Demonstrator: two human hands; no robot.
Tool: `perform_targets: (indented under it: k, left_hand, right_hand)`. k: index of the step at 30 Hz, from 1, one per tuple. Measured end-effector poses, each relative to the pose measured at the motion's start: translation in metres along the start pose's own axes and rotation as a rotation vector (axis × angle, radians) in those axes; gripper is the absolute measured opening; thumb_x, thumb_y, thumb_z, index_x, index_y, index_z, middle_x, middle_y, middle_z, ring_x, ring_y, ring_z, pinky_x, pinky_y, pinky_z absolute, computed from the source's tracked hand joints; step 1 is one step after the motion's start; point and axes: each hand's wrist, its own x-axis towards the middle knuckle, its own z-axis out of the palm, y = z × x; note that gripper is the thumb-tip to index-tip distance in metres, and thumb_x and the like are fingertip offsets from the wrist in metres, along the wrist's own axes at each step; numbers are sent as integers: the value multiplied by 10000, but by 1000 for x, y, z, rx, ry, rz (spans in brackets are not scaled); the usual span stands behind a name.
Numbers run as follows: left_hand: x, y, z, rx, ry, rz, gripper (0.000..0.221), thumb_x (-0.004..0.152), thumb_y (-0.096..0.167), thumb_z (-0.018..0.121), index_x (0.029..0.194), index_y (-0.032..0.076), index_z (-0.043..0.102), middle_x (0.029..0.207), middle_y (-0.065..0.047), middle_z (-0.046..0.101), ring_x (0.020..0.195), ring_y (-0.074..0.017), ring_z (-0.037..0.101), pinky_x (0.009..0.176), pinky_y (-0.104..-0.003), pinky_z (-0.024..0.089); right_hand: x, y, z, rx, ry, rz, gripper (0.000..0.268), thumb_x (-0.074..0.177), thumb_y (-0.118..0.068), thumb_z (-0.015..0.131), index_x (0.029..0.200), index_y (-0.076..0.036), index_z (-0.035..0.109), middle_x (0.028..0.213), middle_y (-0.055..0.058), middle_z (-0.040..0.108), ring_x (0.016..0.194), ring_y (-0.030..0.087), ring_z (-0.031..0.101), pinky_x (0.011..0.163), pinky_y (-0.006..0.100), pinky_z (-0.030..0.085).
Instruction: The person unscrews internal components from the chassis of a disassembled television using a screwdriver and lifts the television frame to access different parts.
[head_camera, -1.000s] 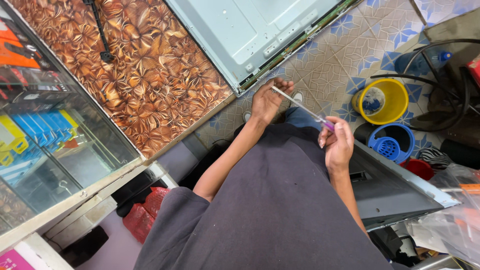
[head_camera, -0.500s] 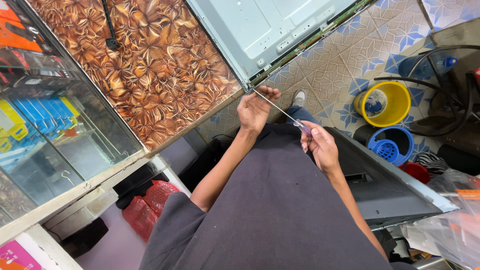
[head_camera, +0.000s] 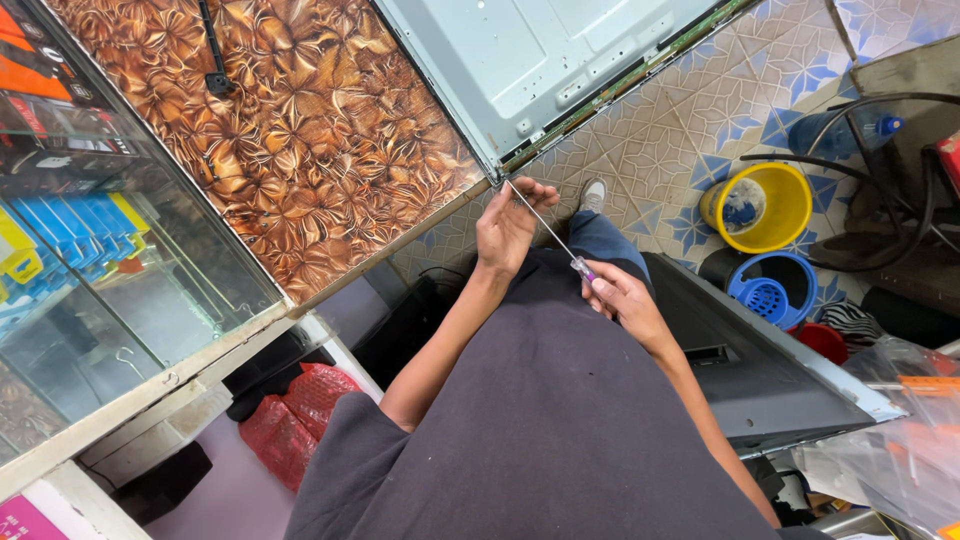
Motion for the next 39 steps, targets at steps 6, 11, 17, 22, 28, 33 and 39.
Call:
perform_targets:
  k: [6, 11, 17, 22, 28, 33, 39]
  left_hand:
    - [0, -1, 1, -2, 10, 17, 372, 1109, 236, 426, 1182, -46, 658, 1095, -211, 719, 1143, -390, 678, 1078, -543, 513]
    - [-1, -3, -2, -16, 28, 25, 356, 1114, 225, 430, 1151, -48, 656, 1071, -215, 714, 1131, -390, 681, 1077, -545, 519]
    - [-4, -4, -3, 5, 44, 36, 341, 1113, 209, 434, 1140, -58, 644, 1059, -229, 703, 1119, -406, 681, 1071, -560, 522]
    - [-2, -4, 2, 2, 45, 49, 347, 1115, 209, 434, 1143, -65, 646, 1065, -231, 706, 1122, -413, 679, 1074, -565, 518]
    - [-4, -2, 8, 2, 55, 69, 360, 1114, 201, 458, 1230, -91, 634, 1078, -236, 715, 1129, -399, 681, 1082, -555, 516]
    - [-4, -2, 3, 13, 67, 65, 358, 1110, 193, 467, 1250, -90, 635, 1080, -234, 719, 1138, -398, 680, 1088, -566, 508]
    - [-8, -4, 6, 4, 129, 33, 331, 1088, 207, 524, 1209, -64, 672, 1050, -213, 721, 1116, -391, 687, 1093, -561, 505]
  right_hand:
    - [-3, -4, 6, 4, -39, 48, 461, 1016, -191, 571, 1411, 46, 547, 878, 200, 625, 633, 145, 566, 457, 212, 420]
    - [-4, -10, 15, 63, -35, 103, 466, 1014, -187, 571, 1406, 63, 541, 868, 193, 620, 620, 123, 552, 443, 207, 411]
    - [-6, -15, 20, 55, -15, 156, 455, 1008, -184, 571, 1395, 54, 557, 871, 190, 611, 610, 125, 553, 419, 207, 416]
    - [-4, -10, 18, 62, 0, 169, 446, 1006, -185, 575, 1384, 50, 567, 865, 190, 609, 593, 125, 556, 401, 207, 424]
    - [0, -41, 27, 645, -136, 313, 429, 1011, -154, 497, 1344, 115, 503, 748, 57, 515, 423, 0, 443, 383, 152, 380]
    - [3, -49, 43, 578, -134, 296, 393, 1011, -66, 495, 1349, 134, 475, 763, 61, 501, 421, -7, 438, 371, 149, 357]
    - [6, -17, 39, -234, 104, 46, 453, 878, -10, 735, 1293, 2, 552, 826, 84, 611, 591, 89, 566, 530, 204, 424]
